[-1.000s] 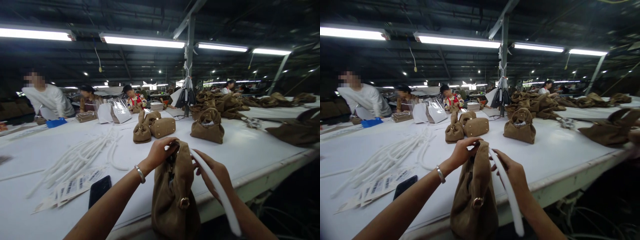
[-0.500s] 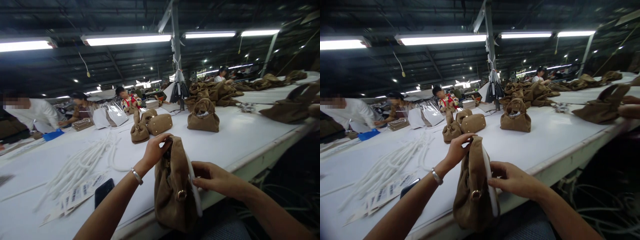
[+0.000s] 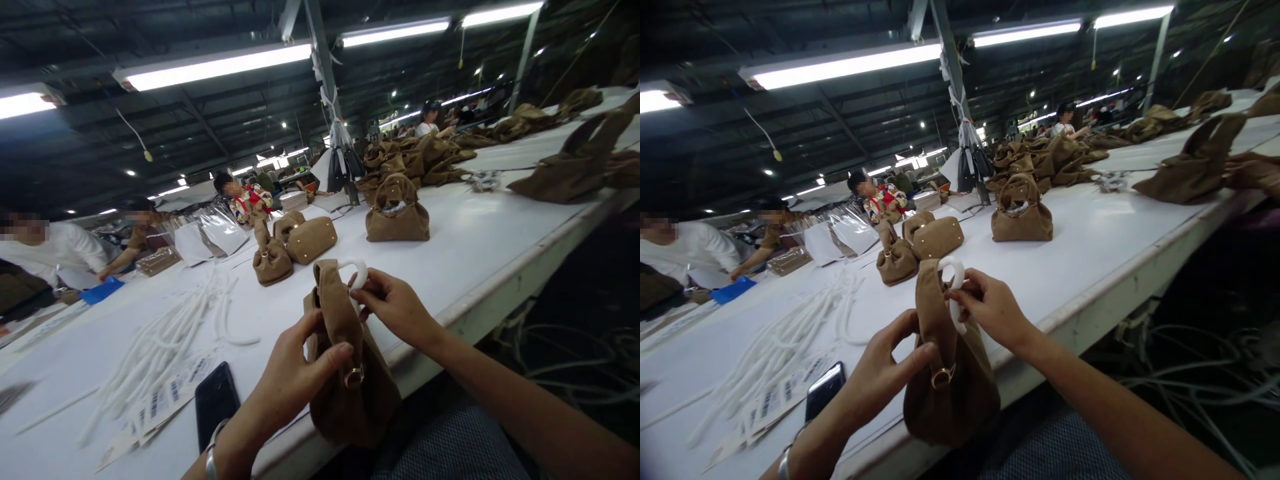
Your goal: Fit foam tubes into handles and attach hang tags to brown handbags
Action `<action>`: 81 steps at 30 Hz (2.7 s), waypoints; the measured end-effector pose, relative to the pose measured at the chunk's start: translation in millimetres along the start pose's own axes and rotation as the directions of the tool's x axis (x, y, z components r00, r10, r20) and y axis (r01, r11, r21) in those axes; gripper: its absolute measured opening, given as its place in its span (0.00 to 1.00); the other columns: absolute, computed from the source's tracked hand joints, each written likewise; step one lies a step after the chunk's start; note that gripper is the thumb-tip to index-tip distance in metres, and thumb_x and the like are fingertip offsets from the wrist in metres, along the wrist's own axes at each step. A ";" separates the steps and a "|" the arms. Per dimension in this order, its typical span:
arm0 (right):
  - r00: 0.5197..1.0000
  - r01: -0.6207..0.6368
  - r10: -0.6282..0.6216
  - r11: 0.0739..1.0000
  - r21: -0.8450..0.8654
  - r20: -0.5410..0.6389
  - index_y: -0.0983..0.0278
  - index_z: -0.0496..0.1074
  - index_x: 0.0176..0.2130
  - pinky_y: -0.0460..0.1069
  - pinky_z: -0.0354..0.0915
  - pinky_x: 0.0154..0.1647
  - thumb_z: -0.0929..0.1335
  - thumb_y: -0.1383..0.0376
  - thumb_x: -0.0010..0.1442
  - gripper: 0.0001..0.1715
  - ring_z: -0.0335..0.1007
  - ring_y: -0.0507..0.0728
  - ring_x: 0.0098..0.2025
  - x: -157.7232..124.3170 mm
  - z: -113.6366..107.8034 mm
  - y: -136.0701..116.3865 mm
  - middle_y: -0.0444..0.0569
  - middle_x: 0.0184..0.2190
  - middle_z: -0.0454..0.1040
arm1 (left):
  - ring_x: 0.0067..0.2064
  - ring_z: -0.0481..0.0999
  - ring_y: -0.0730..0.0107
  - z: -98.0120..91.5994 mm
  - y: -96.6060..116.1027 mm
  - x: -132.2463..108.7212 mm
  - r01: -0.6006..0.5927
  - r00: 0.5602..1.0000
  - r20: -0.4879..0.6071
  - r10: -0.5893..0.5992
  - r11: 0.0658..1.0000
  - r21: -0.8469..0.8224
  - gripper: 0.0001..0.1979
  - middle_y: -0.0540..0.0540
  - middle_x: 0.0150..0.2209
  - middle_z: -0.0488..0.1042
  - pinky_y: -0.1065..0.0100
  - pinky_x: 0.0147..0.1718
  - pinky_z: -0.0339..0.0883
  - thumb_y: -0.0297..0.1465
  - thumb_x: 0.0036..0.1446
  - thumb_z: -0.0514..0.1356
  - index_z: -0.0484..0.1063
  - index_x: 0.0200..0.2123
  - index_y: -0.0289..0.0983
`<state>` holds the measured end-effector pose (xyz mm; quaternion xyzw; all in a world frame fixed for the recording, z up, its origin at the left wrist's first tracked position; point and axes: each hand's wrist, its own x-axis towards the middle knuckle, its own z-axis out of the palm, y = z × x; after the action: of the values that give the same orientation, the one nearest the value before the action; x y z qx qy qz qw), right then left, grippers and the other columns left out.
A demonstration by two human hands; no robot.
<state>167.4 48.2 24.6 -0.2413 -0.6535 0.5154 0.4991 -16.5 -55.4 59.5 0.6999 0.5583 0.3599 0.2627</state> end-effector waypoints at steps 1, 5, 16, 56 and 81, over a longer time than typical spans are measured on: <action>1.000 0.005 -0.004 0.999 0.047 -0.029 0.62 0.71 0.43 0.47 0.74 0.29 0.70 0.55 0.60 0.16 0.74 0.53 0.31 2.0 4.1 -3.0 0.44 0.33 0.78 | 0.49 0.76 0.59 1.4 1.9 -1.1 0.022 1.000 -0.004 -0.022 1.000 0.022 0.16 0.50 0.46 0.78 0.61 0.50 0.69 0.40 0.57 0.65 0.72 0.48 0.44; 0.998 -0.049 0.043 0.986 0.162 0.043 0.62 0.71 0.44 0.46 0.73 0.30 0.71 0.56 0.59 0.17 0.74 0.52 0.30 6.5 15.2 -12.9 0.42 0.29 0.76 | 0.49 0.75 0.59 3.3 2.4 -2.1 0.049 0.998 -0.035 -0.048 0.998 0.050 0.18 0.50 0.47 0.77 0.60 0.50 0.68 0.38 0.55 0.66 0.71 0.49 0.43; 0.763 -0.048 0.192 0.969 -0.242 0.618 0.66 0.76 0.40 0.48 0.70 0.38 0.63 0.69 0.62 0.13 0.74 0.54 0.36 5.6 3.3 -19.7 0.47 0.35 0.77 | 0.42 0.75 0.65 6.1 -14.4 -11.9 0.022 0.989 -0.146 -0.027 0.999 -0.037 0.12 0.49 0.40 0.76 0.67 0.41 0.68 0.39 0.62 0.60 0.69 0.45 0.39; 0.978 0.190 -0.074 0.709 -0.679 0.197 0.60 0.79 0.42 0.57 0.70 0.52 0.63 0.59 0.64 0.16 0.76 0.62 0.47 38.6 -57.9 148.7 0.52 0.44 0.80 | 0.27 0.64 0.76 -107.4 22.1 23.9 0.335 0.920 0.146 -0.364 0.923 0.190 0.08 0.54 0.24 0.68 0.75 0.23 0.55 0.34 0.50 0.64 0.75 0.31 0.35; 0.990 0.105 -0.015 0.754 -0.649 0.143 0.57 0.80 0.43 0.56 0.71 0.53 0.62 0.60 0.66 0.17 0.76 0.61 0.48 32.7 -56.1 144.6 0.49 0.45 0.80 | 0.41 0.79 0.62 -35.1 -58.7 210.8 -0.008 0.996 -0.093 0.006 1.000 -0.018 0.13 0.42 0.41 0.82 0.65 0.42 0.73 0.32 0.54 0.63 0.80 0.41 0.31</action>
<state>176.6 150.6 -96.1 -0.3456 -0.8305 0.2528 0.3564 -54.4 161.9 79.9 0.6818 0.5643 0.3981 0.2413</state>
